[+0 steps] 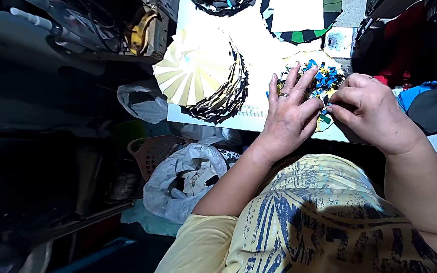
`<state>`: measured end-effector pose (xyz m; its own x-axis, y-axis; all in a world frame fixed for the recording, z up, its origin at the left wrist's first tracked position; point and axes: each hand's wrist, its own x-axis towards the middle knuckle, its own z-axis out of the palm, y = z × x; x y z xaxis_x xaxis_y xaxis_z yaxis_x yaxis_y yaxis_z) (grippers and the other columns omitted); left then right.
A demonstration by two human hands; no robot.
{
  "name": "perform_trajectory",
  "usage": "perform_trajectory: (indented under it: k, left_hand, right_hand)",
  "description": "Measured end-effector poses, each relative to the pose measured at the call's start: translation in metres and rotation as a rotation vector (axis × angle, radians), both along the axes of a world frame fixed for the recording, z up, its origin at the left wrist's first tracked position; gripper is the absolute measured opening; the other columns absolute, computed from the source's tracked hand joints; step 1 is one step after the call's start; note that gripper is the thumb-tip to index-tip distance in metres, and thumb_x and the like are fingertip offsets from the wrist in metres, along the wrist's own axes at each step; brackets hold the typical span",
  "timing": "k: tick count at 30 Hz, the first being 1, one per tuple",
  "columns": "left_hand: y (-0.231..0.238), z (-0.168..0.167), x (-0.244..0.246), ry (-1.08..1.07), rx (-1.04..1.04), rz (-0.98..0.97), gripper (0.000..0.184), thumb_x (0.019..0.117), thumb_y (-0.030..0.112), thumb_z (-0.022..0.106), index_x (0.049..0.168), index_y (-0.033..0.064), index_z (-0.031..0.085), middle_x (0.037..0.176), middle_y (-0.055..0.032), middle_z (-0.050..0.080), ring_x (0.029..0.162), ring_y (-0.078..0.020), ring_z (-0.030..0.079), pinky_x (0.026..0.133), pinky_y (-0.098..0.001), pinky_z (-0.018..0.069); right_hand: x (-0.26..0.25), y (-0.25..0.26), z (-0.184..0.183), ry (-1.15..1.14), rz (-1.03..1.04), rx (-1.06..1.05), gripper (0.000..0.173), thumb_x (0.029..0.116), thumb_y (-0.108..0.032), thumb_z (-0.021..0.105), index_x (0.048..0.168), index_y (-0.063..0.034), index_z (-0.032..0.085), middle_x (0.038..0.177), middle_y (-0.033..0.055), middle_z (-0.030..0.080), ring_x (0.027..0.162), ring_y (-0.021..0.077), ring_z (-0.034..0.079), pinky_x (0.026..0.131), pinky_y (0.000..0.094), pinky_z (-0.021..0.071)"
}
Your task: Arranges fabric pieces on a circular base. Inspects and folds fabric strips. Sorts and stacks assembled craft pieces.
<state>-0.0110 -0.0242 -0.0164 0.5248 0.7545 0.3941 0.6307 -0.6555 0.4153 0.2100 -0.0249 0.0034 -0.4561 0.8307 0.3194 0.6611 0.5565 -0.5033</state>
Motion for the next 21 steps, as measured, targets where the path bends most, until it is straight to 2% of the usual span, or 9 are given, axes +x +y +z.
perform_trajectory:
  k: [3,7,11,14,16,18,21]
  left_hand:
    - [-0.001,-0.003,0.001,0.013,-0.001,-0.017,0.019,0.0997,0.024,0.060,0.108,0.0168,0.076,0.160,-0.0155,0.044,0.155,-0.0407,0.024,0.120,-0.0758,0.0053]
    - [0.000,-0.004,0.001,-0.043,-0.004,-0.038,0.021,0.1000,0.025,0.060,0.110,0.0170,0.077,0.159,-0.0165,0.044,0.155,-0.0405,0.024,0.120,-0.0757,0.0048]
    - [0.000,-0.007,0.000,-0.087,-0.001,-0.027,0.024,0.0999,0.027,0.058,0.115,0.0178,0.075,0.158,-0.0172,0.045,0.155,-0.0409,0.023,0.119,-0.0760,0.0046]
    - [0.000,-0.008,-0.002,-0.143,0.018,-0.019,0.024,0.0999,0.022,0.057,0.115,0.0157,0.074,0.157,-0.0203,0.045,0.154,-0.0432,0.024,0.120,-0.0751,0.0059]
    - [0.001,-0.008,-0.005,-0.219,0.028,-0.019,0.024,0.0984,0.016,0.056,0.113,0.0122,0.074,0.156,-0.0230,0.045,0.154,-0.0453,0.024,0.121,-0.0729,0.0072]
    - [0.002,-0.006,-0.011,-0.271,0.037,-0.010,0.021,0.0965,0.011,0.056,0.107,0.0092,0.074,0.154,-0.0243,0.047,0.153,-0.0462,0.026,0.122,-0.0711,0.0100]
    - [0.001,-0.003,-0.021,-0.238,0.035,-0.024,0.014,0.0926,0.011,0.059,0.096,0.0087,0.073,0.153,-0.0248,0.048,0.152,-0.0477,0.026,0.121,-0.0725,0.0097]
  right_hand:
    - [-0.001,0.003,-0.001,0.048,-0.041,0.038,0.016,0.0984,-0.012,0.063,0.095,-0.0016,0.075,0.092,0.0143,0.066,0.091,0.0267,0.064,0.082,0.0400,0.0522]
    - [-0.004,0.007,0.000,0.081,-0.142,0.054,0.016,0.0988,-0.010,0.063,0.096,-0.0015,0.076,0.092,0.0137,0.065,0.089,0.0242,0.063,0.081,0.0360,0.0518]
    - [-0.013,0.006,-0.004,-0.071,-0.187,0.081,0.017,0.0989,-0.012,0.062,0.092,-0.0010,0.072,0.089,0.0159,0.063,0.092,0.0337,0.063,0.082,0.0471,0.0499]
    - [-0.015,0.005,-0.001,-0.096,-0.209,0.092,0.017,0.1006,-0.014,0.061,0.098,0.0003,0.071,0.095,0.0184,0.064,0.096,0.0369,0.063,0.085,0.0507,0.0497]
    - [-0.011,0.003,0.002,-0.051,-0.219,0.094,0.017,0.1014,-0.014,0.061,0.100,0.0008,0.070,0.098,0.0195,0.065,0.096,0.0354,0.064,0.086,0.0486,0.0512]
    - [-0.006,0.000,0.006,-0.004,-0.181,0.091,0.017,0.1009,-0.013,0.062,0.099,0.0010,0.071,0.095,0.0187,0.064,0.092,0.0324,0.064,0.082,0.0446,0.0522]
    - [-0.003,-0.010,0.010,0.011,-0.058,0.017,0.019,0.1000,-0.017,0.064,0.104,-0.0002,0.074,0.096,0.0166,0.065,0.088,0.0279,0.064,0.079,0.0399,0.0536]
